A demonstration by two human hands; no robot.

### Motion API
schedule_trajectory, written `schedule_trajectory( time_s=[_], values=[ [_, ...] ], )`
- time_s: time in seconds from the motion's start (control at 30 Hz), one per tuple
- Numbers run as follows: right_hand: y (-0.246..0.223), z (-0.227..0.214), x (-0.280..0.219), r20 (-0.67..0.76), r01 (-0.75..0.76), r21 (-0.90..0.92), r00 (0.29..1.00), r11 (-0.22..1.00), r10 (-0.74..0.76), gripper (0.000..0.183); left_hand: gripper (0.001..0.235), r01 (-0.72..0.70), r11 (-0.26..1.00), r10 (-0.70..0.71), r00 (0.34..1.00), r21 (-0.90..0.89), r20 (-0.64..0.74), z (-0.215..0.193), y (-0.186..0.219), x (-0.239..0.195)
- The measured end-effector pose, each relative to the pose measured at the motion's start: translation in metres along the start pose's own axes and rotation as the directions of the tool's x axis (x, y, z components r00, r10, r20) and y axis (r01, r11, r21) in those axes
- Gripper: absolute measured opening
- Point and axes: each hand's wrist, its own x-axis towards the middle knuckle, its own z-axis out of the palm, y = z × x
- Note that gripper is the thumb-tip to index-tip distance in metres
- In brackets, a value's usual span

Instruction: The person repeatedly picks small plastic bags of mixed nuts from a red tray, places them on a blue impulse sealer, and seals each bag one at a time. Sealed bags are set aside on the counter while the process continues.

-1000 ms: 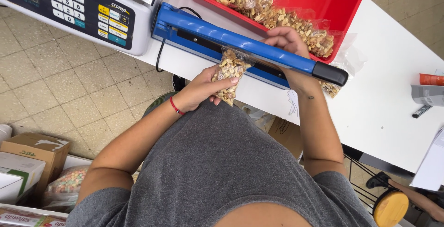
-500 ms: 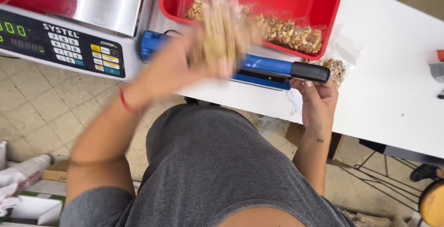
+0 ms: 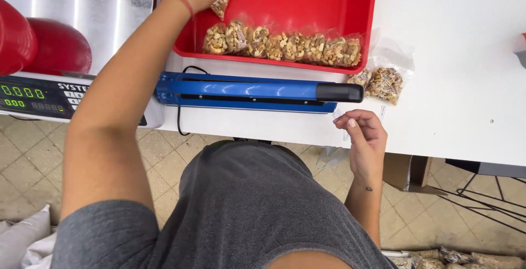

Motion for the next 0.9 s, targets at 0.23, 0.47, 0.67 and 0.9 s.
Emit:
schedule_trajectory(
  time_s=[0.23,0.47,0.67,0.9],
  values=[
    [-0.005,0.012,0.001,0.048,-0.011,-0.091,0.999,0.996,0.015,0.012,0.033,-0.169,0.923,0.329,0.81,-0.344,0.486,-0.121,0.069,-0.085],
    [-0.011,0.043,0.004,0.268,0.042,-0.132,0.963,0.99,-0.005,0.013,0.005,-0.344,0.906,0.377,0.921,-0.248,0.102,-0.081,0.05,-0.095],
    [-0.015,0.063,-0.004,0.47,0.063,-0.284,0.879,0.957,0.081,0.015,0.007,-0.358,0.934,0.354,0.928,-0.012,-0.112,-0.107,0.045,-0.127],
    [-0.028,0.1,-0.007,0.639,0.156,-0.334,0.763,0.93,0.102,0.021,0.007,-0.444,0.815,0.251,0.85,-0.372,-0.463,-0.185,0.101,-0.187]
  ],
)
